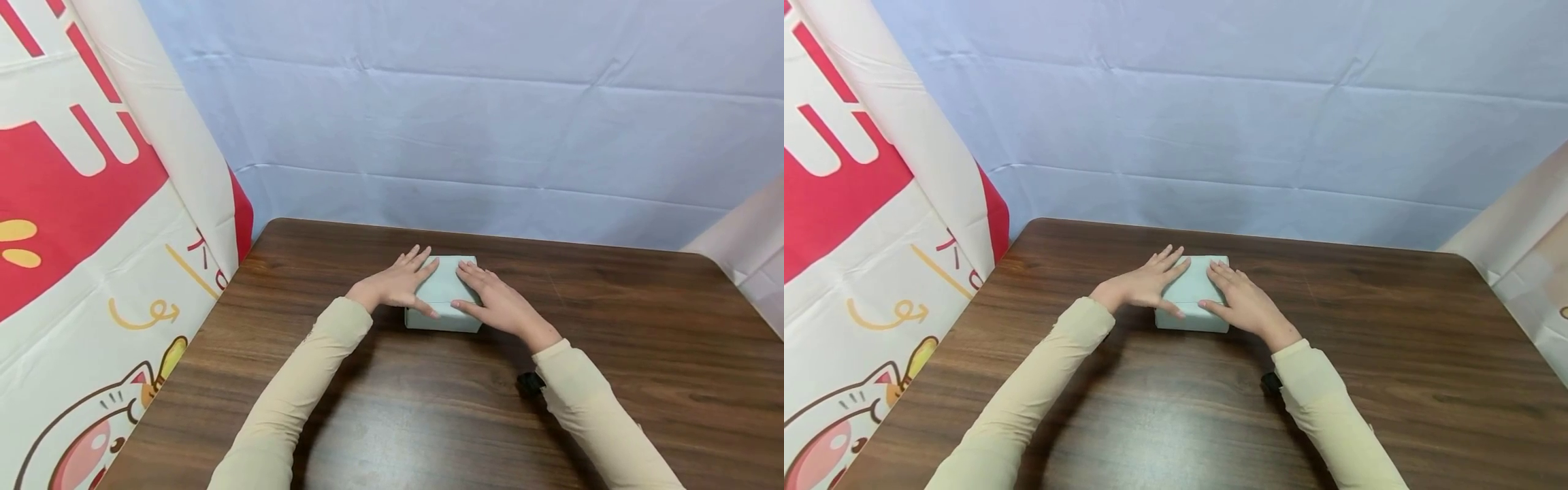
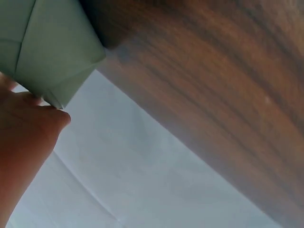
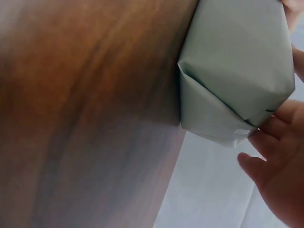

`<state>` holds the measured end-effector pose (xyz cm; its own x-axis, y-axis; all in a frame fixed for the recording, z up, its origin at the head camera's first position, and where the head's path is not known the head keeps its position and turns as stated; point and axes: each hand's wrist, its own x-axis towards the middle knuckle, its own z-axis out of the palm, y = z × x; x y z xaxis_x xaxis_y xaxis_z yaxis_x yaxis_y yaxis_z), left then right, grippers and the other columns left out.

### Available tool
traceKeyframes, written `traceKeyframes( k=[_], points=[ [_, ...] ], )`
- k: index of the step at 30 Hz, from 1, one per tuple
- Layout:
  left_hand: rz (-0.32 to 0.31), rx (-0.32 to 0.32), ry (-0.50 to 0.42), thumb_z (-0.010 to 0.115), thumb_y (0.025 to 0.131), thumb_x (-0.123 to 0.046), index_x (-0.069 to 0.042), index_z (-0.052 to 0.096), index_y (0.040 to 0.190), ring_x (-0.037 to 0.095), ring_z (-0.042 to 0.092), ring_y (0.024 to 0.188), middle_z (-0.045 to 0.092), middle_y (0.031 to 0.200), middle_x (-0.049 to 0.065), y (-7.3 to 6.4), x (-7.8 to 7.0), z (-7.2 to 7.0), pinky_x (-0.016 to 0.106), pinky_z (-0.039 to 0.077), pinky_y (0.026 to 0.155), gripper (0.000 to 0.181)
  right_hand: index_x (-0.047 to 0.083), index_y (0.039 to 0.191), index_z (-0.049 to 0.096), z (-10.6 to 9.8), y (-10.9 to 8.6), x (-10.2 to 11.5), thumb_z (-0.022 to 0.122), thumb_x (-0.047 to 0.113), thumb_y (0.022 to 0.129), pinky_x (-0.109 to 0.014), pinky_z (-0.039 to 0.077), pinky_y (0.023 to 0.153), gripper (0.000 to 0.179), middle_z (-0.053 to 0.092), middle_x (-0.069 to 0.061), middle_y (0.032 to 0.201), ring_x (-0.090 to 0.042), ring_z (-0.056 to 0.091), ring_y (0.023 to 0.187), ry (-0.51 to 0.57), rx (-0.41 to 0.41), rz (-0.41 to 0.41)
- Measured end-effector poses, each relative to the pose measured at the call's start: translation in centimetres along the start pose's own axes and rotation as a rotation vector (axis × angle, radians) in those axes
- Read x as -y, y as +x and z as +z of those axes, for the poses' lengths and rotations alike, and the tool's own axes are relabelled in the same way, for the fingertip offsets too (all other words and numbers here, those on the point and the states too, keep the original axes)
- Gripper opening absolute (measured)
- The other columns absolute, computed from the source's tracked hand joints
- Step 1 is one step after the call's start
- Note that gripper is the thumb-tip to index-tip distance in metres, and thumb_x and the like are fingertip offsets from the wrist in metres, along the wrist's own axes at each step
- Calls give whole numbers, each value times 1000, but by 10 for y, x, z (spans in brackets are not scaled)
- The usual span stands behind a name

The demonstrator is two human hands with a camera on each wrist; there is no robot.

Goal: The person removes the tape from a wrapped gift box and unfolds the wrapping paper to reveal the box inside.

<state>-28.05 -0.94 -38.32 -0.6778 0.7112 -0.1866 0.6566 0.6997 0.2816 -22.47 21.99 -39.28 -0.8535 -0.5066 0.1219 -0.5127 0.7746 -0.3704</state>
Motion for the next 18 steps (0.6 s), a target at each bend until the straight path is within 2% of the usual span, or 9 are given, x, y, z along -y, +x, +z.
traceKeyframes(
  k=[2,6,9,13,18],
  points=[
    [-5,-25,0,49,90,-61,-16,1,153,21,-22,140,-16,156,7,0,-1,3,40,-5,114,91,-5,142,37,1,-1,1,60,42,91,-55,27,106,73,31,-22,149,-38,26,137,-4,-45,17],
    [-24,-125,52,30,100,-51,-10,5,153,25,-17,142,-10,157,11,1,-8,9,41,-4,114,71,-5,133,50,4,-3,3,69,37,87,-55,35,100,66,44,-23,138,-39,38,128,-6,-164,33],
    [-50,-166,68,25,102,-46,-8,5,152,25,-12,143,-6,157,11,2,-15,12,40,-3,115,66,-5,123,59,5,-4,2,71,29,86,-53,42,92,52,53,-22,124,-37,48,114,6,-268,27],
    [-66,-167,73,22,102,-45,-8,4,152,24,-12,143,-6,158,10,1,-21,15,39,-2,115,65,-4,108,66,5,-6,2,72,19,85,-47,47,76,33,60,-17,106,-31,54,92,25,-377,18],
    [-71,-176,85,23,103,-46,-9,3,152,22,-15,142,-6,158,9,2,-22,19,38,-3,115,65,-3,101,69,3,-5,4,73,15,84,-44,50,70,25,60,-15,99,-28,57,83,34,-407,28]
  ],
)
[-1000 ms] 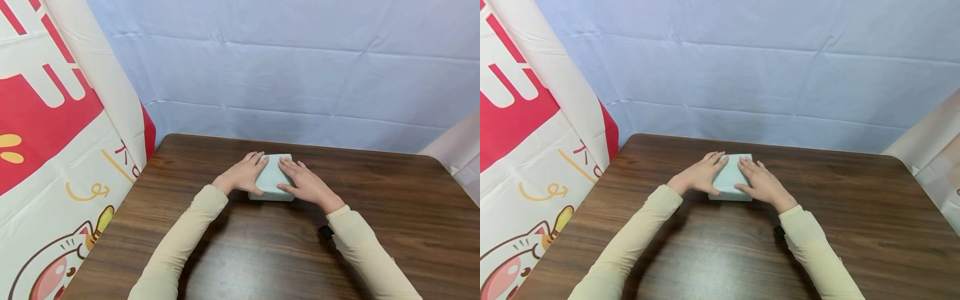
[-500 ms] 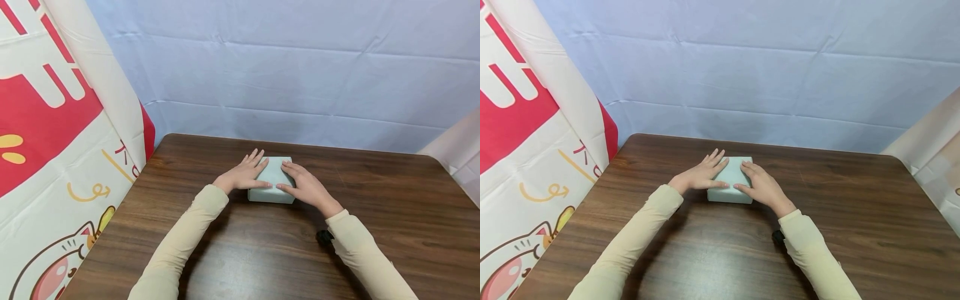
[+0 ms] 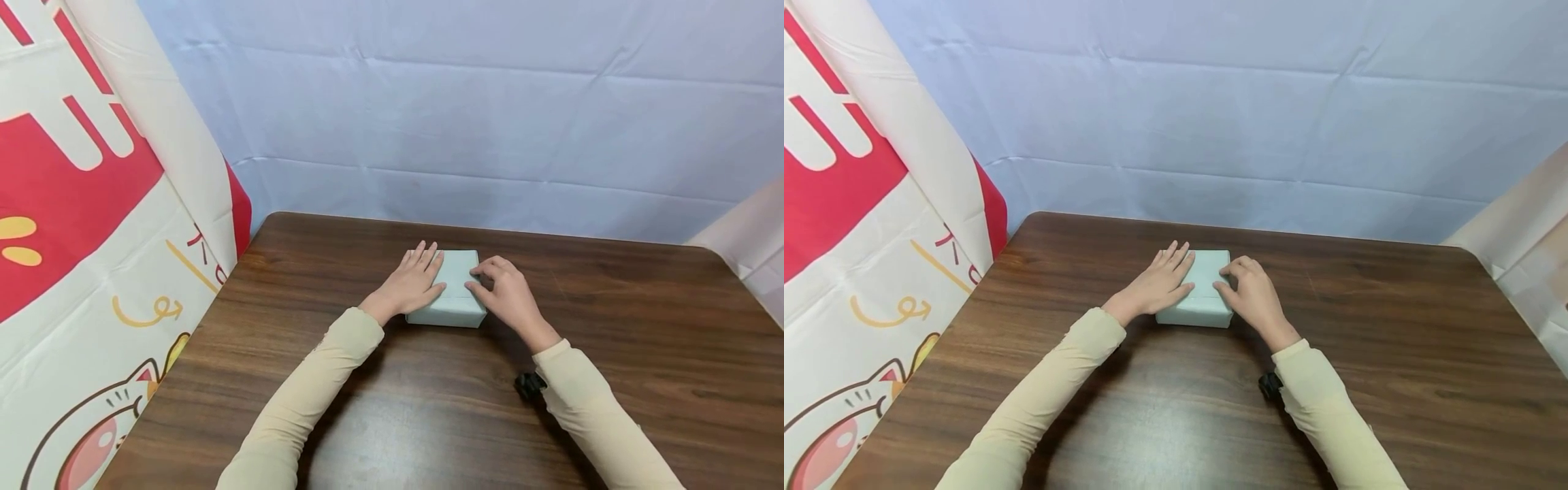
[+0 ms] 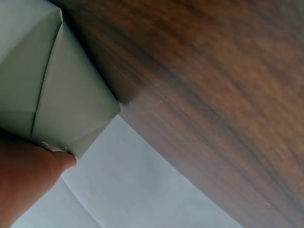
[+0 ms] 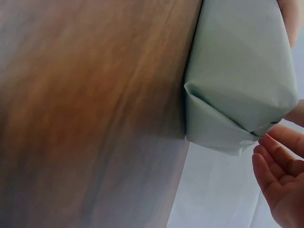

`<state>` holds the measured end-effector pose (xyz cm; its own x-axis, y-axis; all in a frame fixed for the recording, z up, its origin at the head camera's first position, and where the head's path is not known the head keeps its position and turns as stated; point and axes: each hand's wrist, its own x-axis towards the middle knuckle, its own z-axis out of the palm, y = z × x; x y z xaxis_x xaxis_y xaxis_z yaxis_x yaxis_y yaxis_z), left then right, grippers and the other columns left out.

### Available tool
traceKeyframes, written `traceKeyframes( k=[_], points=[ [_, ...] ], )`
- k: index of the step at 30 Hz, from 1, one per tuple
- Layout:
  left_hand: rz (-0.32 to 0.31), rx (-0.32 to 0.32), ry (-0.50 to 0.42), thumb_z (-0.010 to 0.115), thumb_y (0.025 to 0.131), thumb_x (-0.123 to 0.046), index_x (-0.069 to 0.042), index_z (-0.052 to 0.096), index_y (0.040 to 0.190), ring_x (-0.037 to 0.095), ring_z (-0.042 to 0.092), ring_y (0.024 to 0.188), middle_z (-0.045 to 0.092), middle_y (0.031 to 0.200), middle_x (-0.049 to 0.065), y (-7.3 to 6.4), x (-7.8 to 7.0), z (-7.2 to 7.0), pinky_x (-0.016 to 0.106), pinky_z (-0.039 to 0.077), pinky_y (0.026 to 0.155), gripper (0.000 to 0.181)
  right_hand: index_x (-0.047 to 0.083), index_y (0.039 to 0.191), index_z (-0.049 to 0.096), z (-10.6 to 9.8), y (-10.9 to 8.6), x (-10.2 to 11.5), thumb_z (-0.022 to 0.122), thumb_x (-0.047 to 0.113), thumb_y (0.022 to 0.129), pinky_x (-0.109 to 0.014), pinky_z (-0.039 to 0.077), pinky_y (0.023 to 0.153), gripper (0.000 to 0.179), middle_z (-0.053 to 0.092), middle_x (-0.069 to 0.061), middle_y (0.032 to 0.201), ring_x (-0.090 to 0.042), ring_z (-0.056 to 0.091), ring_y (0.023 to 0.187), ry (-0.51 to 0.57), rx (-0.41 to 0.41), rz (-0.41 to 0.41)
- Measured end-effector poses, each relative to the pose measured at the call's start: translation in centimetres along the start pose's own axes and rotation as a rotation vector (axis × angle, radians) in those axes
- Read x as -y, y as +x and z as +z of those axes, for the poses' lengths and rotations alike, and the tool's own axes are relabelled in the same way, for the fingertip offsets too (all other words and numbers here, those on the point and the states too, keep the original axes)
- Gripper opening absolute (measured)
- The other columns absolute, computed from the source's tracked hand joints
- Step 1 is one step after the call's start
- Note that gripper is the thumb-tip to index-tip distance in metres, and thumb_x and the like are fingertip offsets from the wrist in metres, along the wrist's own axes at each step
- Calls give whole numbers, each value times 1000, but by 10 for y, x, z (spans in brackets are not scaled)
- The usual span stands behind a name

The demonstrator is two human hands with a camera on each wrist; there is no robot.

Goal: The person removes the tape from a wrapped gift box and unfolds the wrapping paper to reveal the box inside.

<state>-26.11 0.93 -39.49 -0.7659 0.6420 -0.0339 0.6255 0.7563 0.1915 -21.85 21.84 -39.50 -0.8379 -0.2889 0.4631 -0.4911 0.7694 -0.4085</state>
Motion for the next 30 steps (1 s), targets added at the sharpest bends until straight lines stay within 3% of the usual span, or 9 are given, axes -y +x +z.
traceKeyframes(
  k=[10,17,30],
  points=[
    [10,5,2,23,103,-46,-10,4,153,25,-11,143,-6,158,9,3,1,0,38,-3,115,64,-1,91,73,0,15,7,74,13,83,-41,47,63,16,61,-13,89,-25,54,72,-53,26,59],
    [-3,18,-4,24,103,-45,-10,4,153,23,-13,143,-7,158,7,3,1,0,37,-5,115,64,0,87,74,1,22,10,75,13,81,-41,50,65,14,62,-11,82,-25,58,73,-44,48,109],
    [1,9,-9,24,102,-46,-11,4,153,24,-11,143,-5,158,8,2,3,1,38,-3,115,65,-1,84,74,2,25,14,74,11,82,-41,50,63,13,63,-14,85,-26,60,70,-54,23,158]
  ],
)
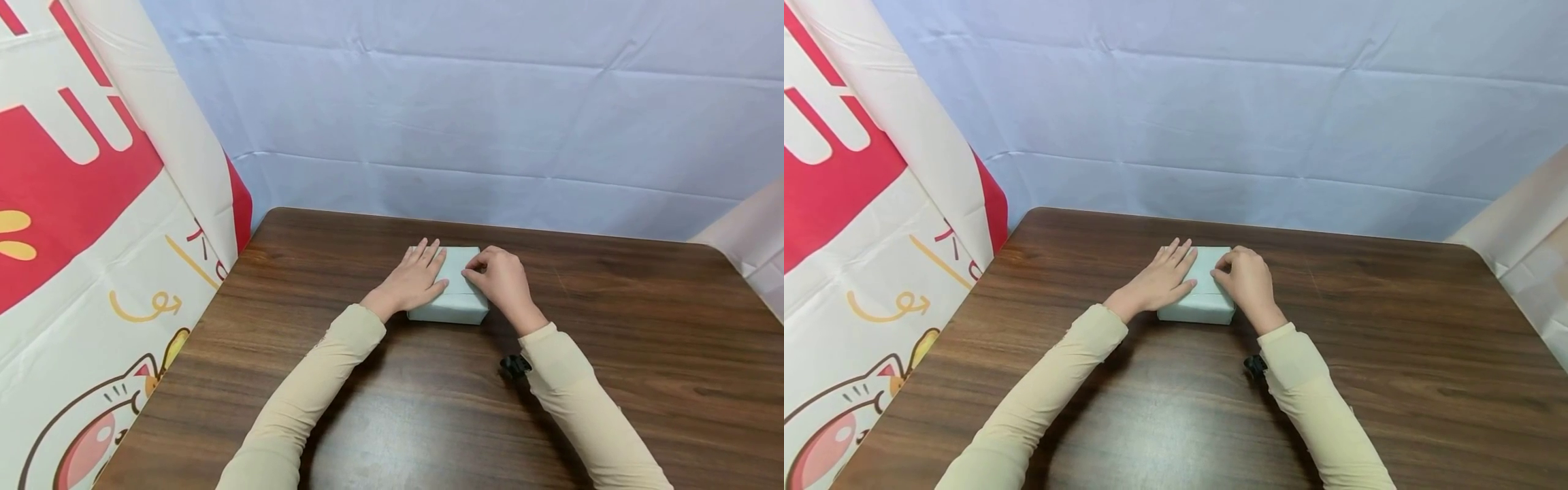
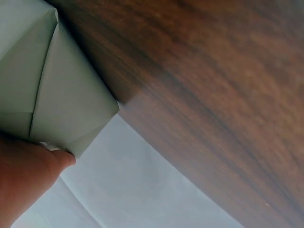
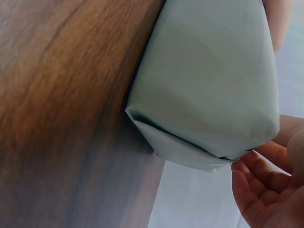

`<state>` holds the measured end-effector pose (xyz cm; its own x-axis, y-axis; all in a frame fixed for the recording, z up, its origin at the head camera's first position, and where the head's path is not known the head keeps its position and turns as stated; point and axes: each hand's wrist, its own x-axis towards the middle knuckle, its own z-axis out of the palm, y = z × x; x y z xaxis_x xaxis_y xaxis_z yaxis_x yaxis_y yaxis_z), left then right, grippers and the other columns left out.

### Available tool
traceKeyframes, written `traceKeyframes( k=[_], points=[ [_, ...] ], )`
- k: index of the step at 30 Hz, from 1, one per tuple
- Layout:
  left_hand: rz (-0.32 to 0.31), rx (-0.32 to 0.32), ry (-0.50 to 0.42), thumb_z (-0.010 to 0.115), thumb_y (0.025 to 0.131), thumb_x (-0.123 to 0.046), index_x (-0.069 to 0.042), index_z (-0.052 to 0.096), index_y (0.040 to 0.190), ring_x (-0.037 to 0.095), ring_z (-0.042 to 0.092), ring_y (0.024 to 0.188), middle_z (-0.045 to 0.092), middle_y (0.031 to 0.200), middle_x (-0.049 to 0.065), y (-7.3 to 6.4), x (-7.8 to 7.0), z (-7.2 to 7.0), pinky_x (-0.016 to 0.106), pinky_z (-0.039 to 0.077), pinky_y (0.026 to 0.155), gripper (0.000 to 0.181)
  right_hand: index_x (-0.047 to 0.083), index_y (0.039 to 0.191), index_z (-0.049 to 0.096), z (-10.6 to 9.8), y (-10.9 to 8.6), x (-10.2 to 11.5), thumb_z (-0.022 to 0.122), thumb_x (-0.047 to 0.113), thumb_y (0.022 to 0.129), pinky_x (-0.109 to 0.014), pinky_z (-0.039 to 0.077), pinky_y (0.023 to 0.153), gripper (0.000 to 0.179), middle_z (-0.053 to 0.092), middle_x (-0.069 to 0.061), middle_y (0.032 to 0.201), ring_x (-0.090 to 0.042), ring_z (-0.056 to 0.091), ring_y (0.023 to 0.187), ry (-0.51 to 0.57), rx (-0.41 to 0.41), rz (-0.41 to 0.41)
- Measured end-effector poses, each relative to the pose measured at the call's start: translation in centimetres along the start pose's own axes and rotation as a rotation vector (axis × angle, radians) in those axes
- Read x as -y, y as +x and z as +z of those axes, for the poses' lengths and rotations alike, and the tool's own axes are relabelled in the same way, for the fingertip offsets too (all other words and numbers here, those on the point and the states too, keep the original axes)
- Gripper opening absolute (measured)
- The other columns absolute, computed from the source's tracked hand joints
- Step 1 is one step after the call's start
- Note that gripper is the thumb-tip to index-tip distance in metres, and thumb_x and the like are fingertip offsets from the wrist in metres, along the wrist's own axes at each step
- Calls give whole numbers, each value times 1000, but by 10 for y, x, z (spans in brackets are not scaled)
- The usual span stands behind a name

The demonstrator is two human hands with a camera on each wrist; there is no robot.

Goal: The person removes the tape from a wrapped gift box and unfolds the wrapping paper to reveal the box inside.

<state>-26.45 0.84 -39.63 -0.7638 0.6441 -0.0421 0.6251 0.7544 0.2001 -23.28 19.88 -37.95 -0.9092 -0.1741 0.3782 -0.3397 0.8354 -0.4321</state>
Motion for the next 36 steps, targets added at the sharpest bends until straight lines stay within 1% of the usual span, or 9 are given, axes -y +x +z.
traceKeyframes(
  k=[5,9,13,16,23,27,32,36],
  points=[
    [-1,-4,-3,23,102,-46,-11,4,153,22,-13,142,-6,158,6,0,0,0,37,-4,115,65,-2,84,74,0,0,0,73,9,83,-42,50,62,11,64,-14,85,-26,60,71,-1,-17,4],
    [2,-12,6,24,102,-46,-10,5,153,24,-9,143,-3,158,8,0,-1,1,38,-2,115,64,-2,84,74,1,-1,-1,72,8,83,-42,51,63,10,64,-14,85,-27,61,71,4,-22,7],
    [8,-11,9,24,102,-46,-10,6,153,27,-5,144,-1,158,9,0,-2,1,39,-1,115,64,-1,85,75,0,-2,-2,72,9,83,-42,51,64,11,65,-14,86,-27,61,72,17,1,21],
    [3,-7,12,25,102,-46,-10,6,153,26,-6,144,-2,158,9,-1,-2,1,38,-1,115,65,0,85,75,-2,0,-1,74,11,82,-41,51,63,12,65,-13,85,-26,61,72,18,29,27],
    [5,-24,0,25,103,-45,-10,7,153,26,-6,144,-1,158,9,0,-1,1,38,-1,115,64,0,80,75,-8,5,6,75,9,80,-41,50,60,9,64,-13,81,-26,60,68,-19,61,28],
    [4,-20,5,25,103,-45,-10,7,153,26,-5,144,-2,158,8,0,0,1,38,-1,115,64,0,80,75,-8,6,9,75,10,80,-42,51,60,10,64,-14,82,-27,60,68,-37,75,42],
    [3,-18,4,25,103,-45,-10,6,153,27,-5,144,-3,158,8,0,0,1,38,-2,115,64,0,82,75,-7,4,10,74,11,82,-42,51,59,11,64,-14,84,-26,60,68,-44,62,61],
    [4,-16,5,24,103,-45,-10,6,153,26,-6,144,-2,158,9,0,-1,1,38,-2,115,64,0,83,76,-5,2,9,71,10,84,-42,52,57,11,65,-15,87,-26,61,67,-55,34,57]
  ],
)
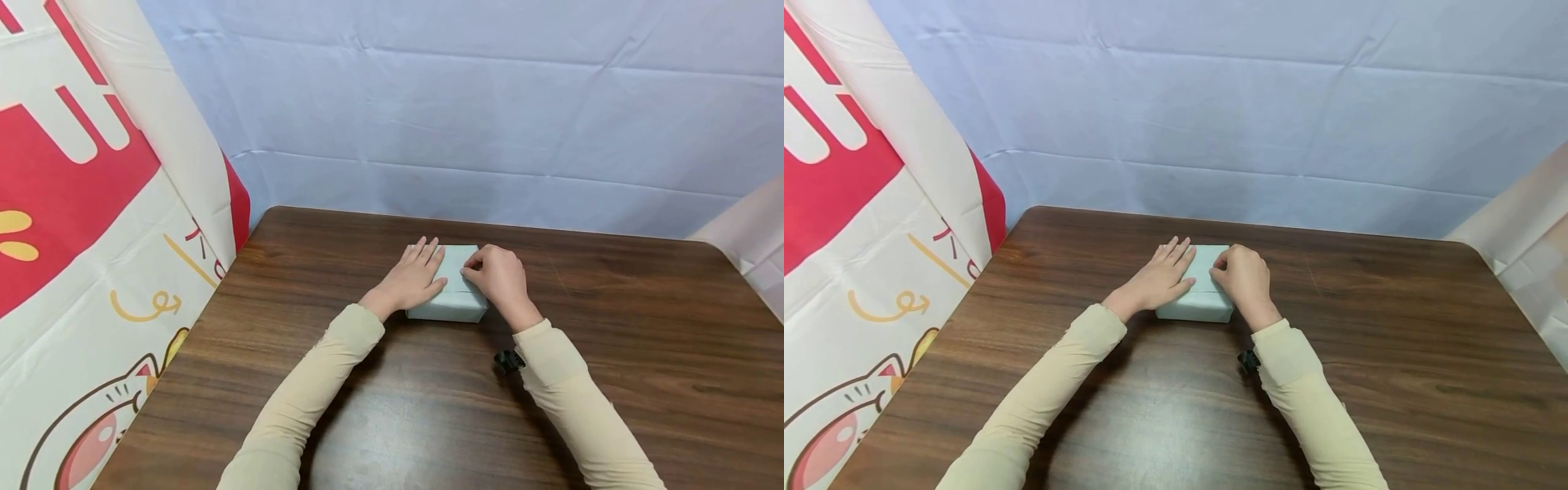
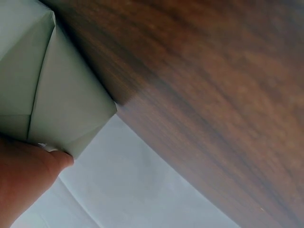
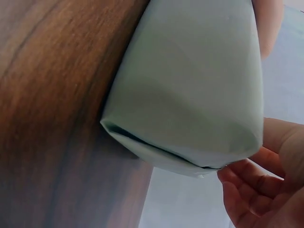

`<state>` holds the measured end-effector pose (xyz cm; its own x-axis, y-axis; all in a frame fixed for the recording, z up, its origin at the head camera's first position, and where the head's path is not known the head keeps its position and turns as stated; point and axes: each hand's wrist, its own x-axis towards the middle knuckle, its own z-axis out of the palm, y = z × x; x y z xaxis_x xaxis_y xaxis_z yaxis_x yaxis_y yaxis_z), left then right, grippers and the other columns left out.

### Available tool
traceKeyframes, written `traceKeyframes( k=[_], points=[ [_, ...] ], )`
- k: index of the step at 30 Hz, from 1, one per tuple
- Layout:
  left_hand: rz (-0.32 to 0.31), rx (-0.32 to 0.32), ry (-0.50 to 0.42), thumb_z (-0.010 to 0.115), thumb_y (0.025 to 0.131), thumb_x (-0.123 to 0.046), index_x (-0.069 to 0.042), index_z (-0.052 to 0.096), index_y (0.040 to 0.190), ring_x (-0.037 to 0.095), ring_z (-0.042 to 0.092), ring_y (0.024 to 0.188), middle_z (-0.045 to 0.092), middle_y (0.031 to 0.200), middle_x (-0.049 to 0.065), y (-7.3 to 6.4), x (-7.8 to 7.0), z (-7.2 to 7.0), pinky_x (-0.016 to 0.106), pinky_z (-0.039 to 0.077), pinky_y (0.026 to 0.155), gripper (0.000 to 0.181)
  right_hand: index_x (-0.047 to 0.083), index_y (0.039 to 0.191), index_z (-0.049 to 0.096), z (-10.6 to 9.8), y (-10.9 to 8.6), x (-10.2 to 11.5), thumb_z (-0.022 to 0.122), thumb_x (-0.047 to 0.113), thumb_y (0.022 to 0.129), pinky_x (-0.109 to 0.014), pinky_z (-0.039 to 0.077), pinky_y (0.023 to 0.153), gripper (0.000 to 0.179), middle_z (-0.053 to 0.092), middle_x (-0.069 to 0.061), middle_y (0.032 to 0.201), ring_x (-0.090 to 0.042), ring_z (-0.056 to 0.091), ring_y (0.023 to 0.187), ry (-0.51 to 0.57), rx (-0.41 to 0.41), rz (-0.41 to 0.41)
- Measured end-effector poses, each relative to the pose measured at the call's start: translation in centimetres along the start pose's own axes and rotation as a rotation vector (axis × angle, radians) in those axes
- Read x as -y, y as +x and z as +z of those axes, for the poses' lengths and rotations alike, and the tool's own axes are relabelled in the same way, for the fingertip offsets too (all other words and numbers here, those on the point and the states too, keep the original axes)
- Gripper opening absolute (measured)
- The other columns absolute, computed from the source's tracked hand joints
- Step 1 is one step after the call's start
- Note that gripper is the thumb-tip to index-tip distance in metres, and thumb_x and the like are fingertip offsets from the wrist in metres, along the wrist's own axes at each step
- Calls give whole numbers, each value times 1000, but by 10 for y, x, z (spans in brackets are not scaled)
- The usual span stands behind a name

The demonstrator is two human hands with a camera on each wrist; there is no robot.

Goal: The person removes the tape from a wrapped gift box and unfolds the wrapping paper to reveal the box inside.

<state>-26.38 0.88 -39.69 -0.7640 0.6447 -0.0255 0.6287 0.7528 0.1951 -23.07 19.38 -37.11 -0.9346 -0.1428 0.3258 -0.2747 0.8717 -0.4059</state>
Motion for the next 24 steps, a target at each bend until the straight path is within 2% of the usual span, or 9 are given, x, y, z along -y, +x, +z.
traceKeyframes(
  k=[5,12,19,24],
  points=[
    [2,-4,-18,25,103,-45,-10,5,153,24,-9,143,-4,158,7,-1,0,0,37,-3,115,64,-1,84,76,2,-1,-5,68,7,85,-43,52,60,11,67,-16,88,-27,63,69,15,-46,-29],
    [-3,-11,1,25,103,-45,-10,7,153,25,-7,144,-2,158,8,0,0,-1,38,-2,115,63,0,85,75,1,-1,-5,77,17,79,-43,50,63,18,65,-15,86,-27,61,74,58,-25,-16],
    [-8,-7,-2,25,103,-45,-10,7,153,23,-9,143,-1,158,8,0,0,-1,37,-2,115,64,-1,84,74,2,-1,-5,73,10,83,-43,49,64,11,65,-16,88,-29,60,74,69,-37,1],
    [-10,-3,-3,25,103,-44,-10,6,153,23,-9,143,-1,158,8,0,0,0,38,-1,115,63,2,84,74,4,-4,-3,75,16,82,-42,48,61,15,64,-14,87,-27,59,73,56,-29,11]
  ],
)
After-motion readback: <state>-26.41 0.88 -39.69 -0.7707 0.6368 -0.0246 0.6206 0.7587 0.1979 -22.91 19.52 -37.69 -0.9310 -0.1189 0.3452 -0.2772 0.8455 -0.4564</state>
